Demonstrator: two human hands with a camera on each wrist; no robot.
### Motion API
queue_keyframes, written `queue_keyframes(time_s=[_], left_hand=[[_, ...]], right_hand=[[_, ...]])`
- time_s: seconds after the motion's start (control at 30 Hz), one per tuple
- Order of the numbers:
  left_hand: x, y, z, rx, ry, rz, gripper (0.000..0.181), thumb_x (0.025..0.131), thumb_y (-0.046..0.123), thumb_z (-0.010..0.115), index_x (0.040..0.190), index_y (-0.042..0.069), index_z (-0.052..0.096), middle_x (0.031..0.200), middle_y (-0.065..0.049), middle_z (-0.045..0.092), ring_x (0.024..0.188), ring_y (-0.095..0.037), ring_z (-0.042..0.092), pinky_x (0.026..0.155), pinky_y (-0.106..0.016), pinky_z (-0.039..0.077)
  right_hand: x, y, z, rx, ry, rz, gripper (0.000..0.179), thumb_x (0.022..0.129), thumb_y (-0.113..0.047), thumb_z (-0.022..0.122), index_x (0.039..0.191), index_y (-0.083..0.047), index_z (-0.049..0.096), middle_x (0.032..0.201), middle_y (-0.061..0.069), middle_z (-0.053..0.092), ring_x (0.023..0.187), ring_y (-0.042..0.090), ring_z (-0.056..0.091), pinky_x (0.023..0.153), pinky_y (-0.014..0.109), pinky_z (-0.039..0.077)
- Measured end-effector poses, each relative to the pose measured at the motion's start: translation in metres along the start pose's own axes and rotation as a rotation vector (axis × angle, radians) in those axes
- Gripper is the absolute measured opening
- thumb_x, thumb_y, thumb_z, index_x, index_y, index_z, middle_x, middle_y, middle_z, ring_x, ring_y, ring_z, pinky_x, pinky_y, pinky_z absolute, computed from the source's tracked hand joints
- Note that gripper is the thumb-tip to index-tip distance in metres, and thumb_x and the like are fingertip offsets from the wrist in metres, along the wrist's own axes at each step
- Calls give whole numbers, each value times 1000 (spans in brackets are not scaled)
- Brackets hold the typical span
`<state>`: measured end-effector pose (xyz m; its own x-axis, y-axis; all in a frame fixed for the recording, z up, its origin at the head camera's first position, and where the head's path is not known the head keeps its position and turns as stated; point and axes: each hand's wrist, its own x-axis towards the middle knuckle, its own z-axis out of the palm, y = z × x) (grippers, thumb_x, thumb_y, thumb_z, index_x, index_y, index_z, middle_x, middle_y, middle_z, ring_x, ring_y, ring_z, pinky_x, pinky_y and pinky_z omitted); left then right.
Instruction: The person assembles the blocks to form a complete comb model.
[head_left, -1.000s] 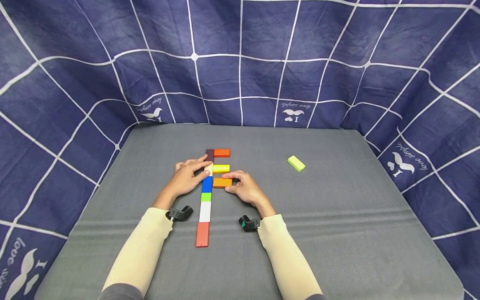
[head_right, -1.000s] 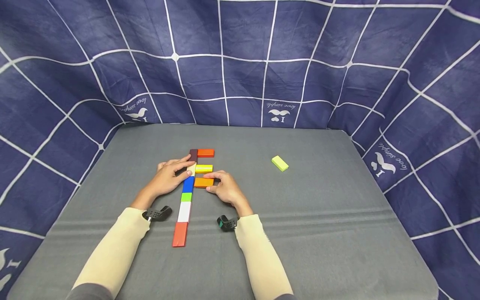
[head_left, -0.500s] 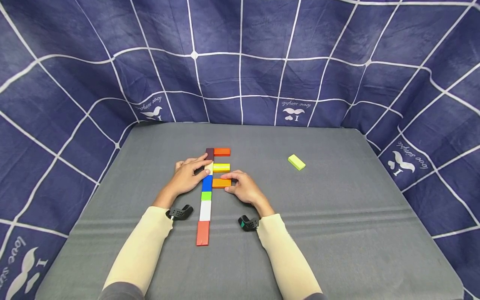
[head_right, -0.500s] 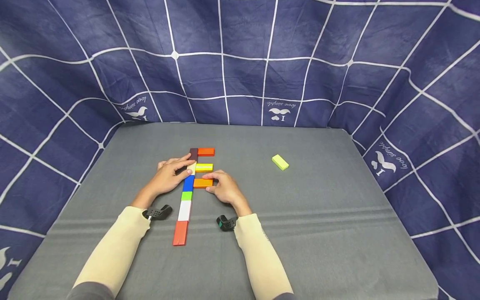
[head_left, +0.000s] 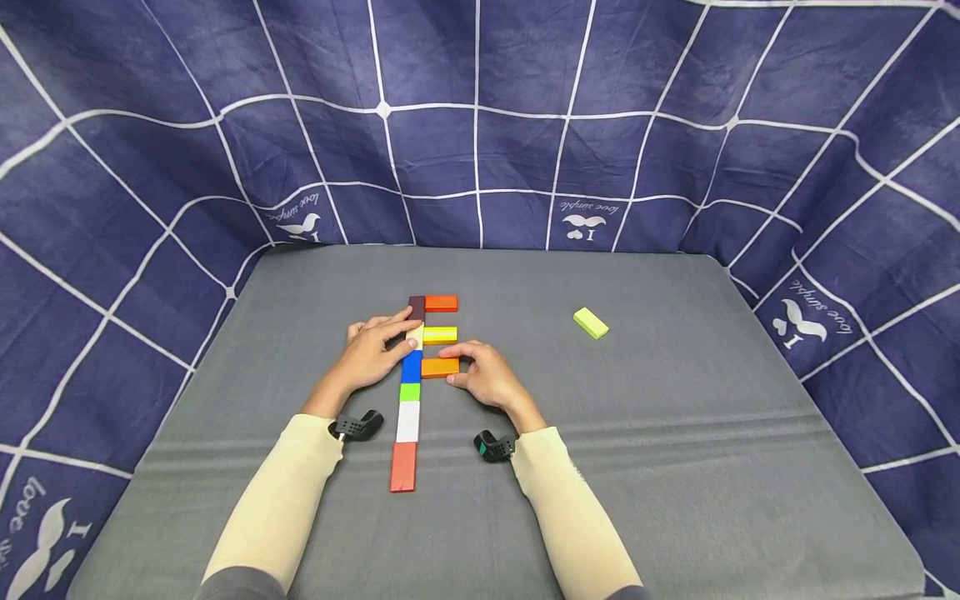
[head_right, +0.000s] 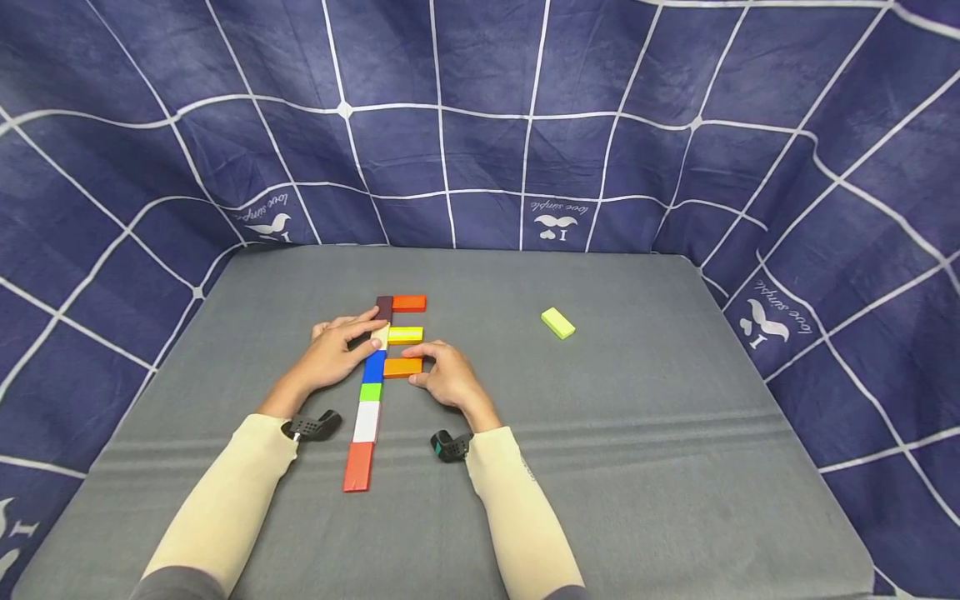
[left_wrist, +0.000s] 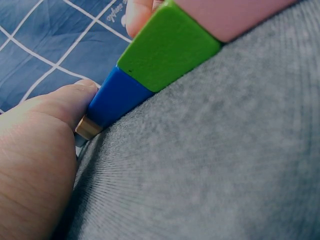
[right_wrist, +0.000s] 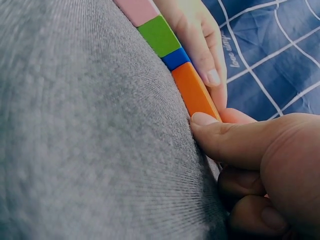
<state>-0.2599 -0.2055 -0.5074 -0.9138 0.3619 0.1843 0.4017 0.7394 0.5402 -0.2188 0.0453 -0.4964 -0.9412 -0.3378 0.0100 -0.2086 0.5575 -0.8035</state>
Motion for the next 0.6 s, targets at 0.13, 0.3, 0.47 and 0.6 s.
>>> queue_keyframes(time_s=[0.13, 0.3, 0.47, 0.6], left_hand=[[-1, 1, -1, -2, -1, 1, 47, 100, 46, 58, 144, 30, 57, 161, 4, 39, 138, -30, 44, 102, -55, 19], [-2, 1, -1, 1, 0, 4, 47, 100, 46, 58, 144, 30, 56, 161, 4, 39, 138, -29, 44, 101, -56, 19], [-2, 2, -1, 6, -2, -3, 47, 100, 47, 58, 144, 31, 56, 161, 6, 39, 137, -28, 44, 101, -55, 19], [-1, 1, 0, 14, -3, -9, 47, 100, 47, 57, 144, 32, 56, 161, 6, 39, 137, -28, 44, 101, -54, 19]], right_hand=[[-1, 0, 0, 12, 4, 5, 39, 84, -12, 82, 120, -23, 73, 124, 3, 66, 57, 11, 49, 55, 23, 42], [-3, 1, -1, 40, 13, -15, 40, 82, -13, 84, 120, -20, 73, 124, 4, 65, 58, 12, 48, 55, 22, 42], [-4, 3, -2, 98, 52, -47, 38, 82, -14, 84, 118, -17, 74, 121, 5, 64, 54, 13, 47, 53, 22, 42], [-4, 4, -3, 153, 86, -54, 38, 84, -16, 83, 120, -15, 72, 119, 6, 64, 51, 11, 46, 52, 20, 42]])
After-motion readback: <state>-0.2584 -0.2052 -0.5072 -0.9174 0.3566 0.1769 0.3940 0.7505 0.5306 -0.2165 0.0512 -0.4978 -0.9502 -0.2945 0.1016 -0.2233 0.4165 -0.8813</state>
